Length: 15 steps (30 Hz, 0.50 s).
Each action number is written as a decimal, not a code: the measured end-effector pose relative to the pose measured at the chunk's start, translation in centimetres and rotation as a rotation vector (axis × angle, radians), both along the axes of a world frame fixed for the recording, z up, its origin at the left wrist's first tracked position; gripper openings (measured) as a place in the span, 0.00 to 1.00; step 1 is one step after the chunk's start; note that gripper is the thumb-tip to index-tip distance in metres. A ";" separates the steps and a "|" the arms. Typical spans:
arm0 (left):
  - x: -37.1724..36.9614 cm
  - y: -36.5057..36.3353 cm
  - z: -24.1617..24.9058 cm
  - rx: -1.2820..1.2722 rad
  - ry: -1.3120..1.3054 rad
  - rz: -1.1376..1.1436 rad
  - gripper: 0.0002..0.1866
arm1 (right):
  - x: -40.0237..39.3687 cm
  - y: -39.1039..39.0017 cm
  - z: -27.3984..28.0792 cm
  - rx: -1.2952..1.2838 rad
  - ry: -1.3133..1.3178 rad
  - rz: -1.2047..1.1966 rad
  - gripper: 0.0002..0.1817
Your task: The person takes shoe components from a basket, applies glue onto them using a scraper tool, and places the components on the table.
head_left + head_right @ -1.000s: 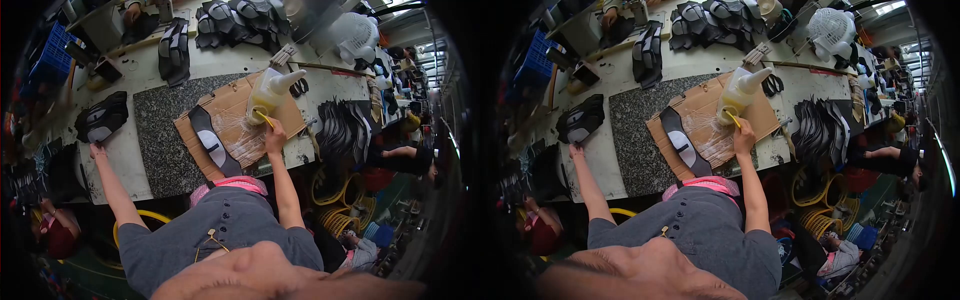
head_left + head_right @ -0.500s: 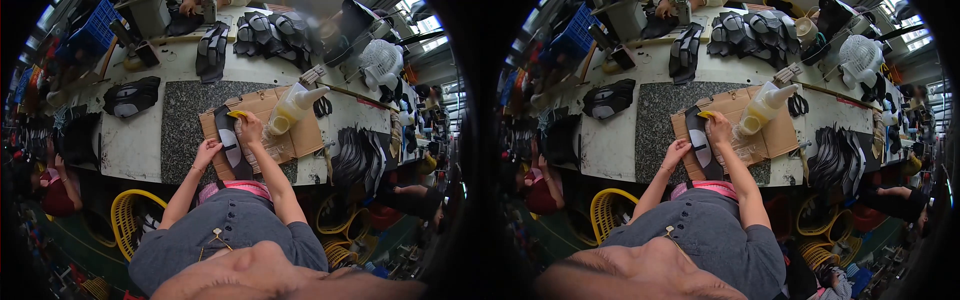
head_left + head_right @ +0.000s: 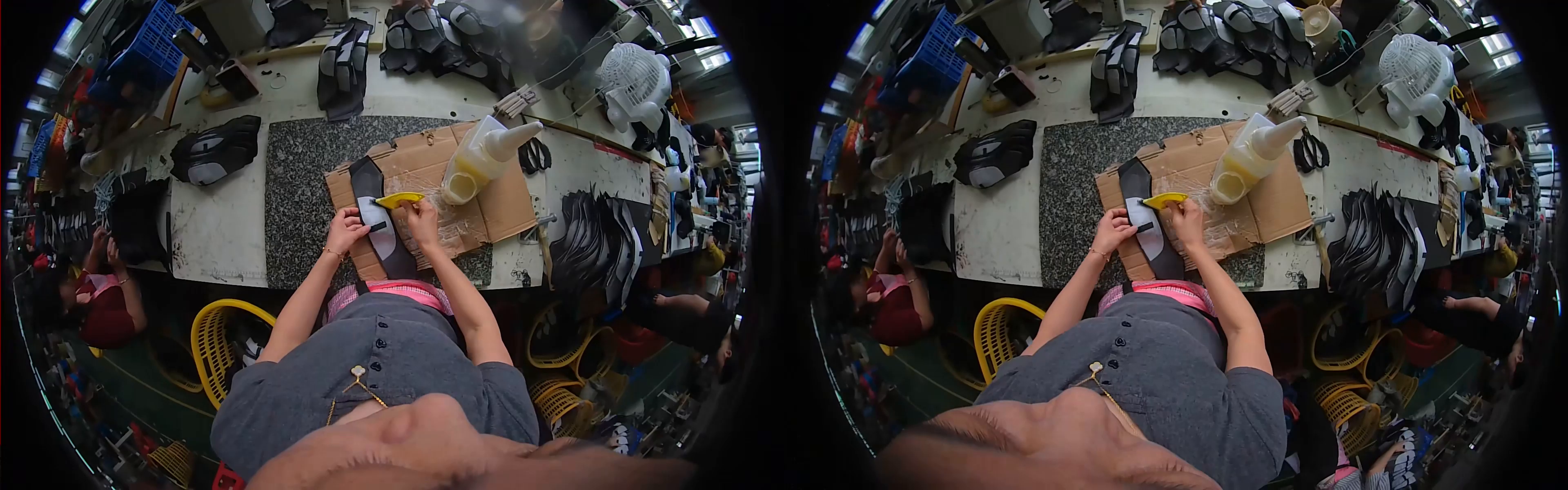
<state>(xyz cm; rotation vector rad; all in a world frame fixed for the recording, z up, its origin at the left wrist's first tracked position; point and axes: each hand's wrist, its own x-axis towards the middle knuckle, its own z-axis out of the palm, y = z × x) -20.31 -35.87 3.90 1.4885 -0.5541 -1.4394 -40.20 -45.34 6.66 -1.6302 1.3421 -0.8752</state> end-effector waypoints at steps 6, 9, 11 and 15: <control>1.1 -0.2 -0.9 -0.003 -0.026 -0.054 0.24 | -7.3 4.8 2.7 -0.009 0.229 0.149 0.06; 1.1 -0.1 -0.7 -0.009 0.044 -0.043 0.24 | -5.4 5.6 3.2 -0.270 0.105 0.111 0.05; 1.0 -0.1 -0.4 -0.003 0.004 -0.054 0.24 | -7.0 7.5 3.5 -0.305 0.222 0.297 0.08; 1.0 0.0 -0.4 -0.024 0.022 -0.058 0.24 | -11.3 9.5 4.9 -0.236 0.309 0.309 0.10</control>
